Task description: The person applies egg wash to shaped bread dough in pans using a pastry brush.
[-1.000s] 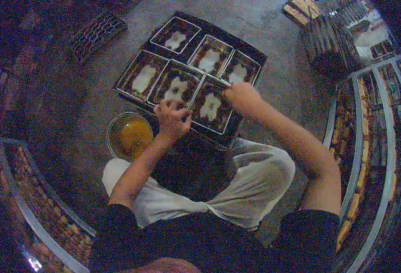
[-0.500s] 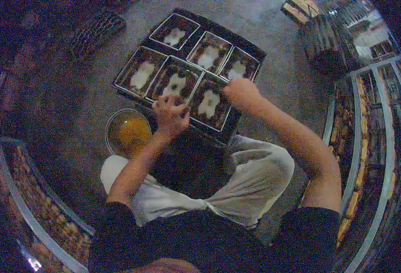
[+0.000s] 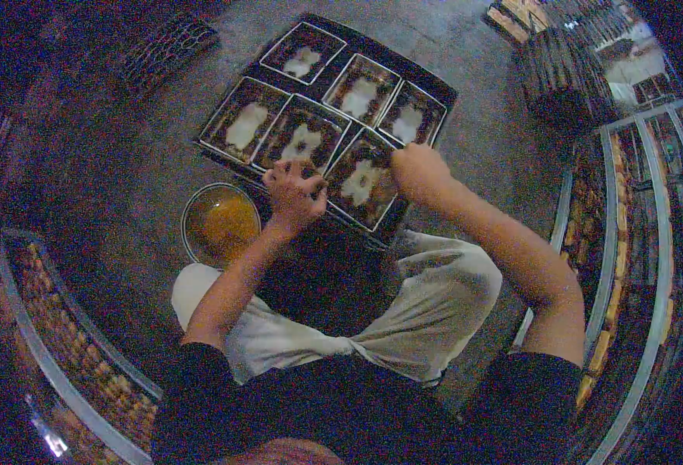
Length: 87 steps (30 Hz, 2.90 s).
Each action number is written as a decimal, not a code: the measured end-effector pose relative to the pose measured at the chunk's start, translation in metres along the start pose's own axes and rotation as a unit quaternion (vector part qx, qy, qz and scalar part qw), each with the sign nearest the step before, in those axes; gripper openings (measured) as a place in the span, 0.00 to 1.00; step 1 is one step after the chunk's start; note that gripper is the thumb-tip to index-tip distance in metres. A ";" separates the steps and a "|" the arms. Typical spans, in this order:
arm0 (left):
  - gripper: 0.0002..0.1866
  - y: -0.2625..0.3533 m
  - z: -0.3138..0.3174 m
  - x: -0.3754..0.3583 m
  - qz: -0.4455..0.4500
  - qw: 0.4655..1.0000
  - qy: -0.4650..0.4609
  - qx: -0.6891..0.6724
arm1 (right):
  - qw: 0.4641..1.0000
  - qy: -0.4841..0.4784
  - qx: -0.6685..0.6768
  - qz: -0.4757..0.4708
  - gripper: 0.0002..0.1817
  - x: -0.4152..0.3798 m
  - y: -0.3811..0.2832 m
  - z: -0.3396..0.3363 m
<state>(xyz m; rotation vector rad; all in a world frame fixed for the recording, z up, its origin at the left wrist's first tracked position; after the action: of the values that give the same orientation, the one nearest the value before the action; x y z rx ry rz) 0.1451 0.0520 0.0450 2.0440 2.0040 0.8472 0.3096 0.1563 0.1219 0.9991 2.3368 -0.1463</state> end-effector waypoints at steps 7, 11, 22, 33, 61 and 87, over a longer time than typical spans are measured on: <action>0.07 0.001 -0.001 0.001 -0.002 1.000 0.015 0.012 | 0.989 0.149 -0.007 0.002 0.10 0.010 -0.003 0.012; 0.07 0.001 -0.002 0.001 -0.004 1.000 0.004 0.003 | 0.964 0.253 0.046 -0.062 0.11 0.024 -0.018 0.021; 0.07 0.000 0.003 0.000 -0.012 1.000 0.011 0.007 | 0.974 0.075 0.043 -0.209 0.08 -0.006 -0.038 0.014; 0.06 0.000 -0.001 -0.002 0.010 1.000 0.017 -0.004 | 0.990 0.110 -0.055 -0.062 0.13 0.014 0.033 -0.014; 0.20 -0.224 -0.151 -0.177 -0.395 0.912 -0.090 -0.067 | 0.929 0.011 0.072 -0.362 0.12 0.179 -0.349 0.139; 0.12 -0.195 -0.185 -0.056 -0.264 0.907 0.317 -0.078 | 0.580 -0.081 0.794 -0.163 0.15 0.070 -0.176 0.066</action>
<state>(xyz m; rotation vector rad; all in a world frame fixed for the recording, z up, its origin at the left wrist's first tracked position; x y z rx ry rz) -0.1125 -0.0340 0.0878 1.0980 2.5050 1.5999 0.1815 0.0534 0.0069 0.9954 1.6502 -2.6453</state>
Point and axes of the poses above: each hand's wrist, its own x-axis towards the middle knuckle, its own z-axis out of the palm, y = z × x, the point moved 5 cm from there along x, towards the middle knuckle, and after that the axes turned 13 degrees about -y, right-handed, at the moved point
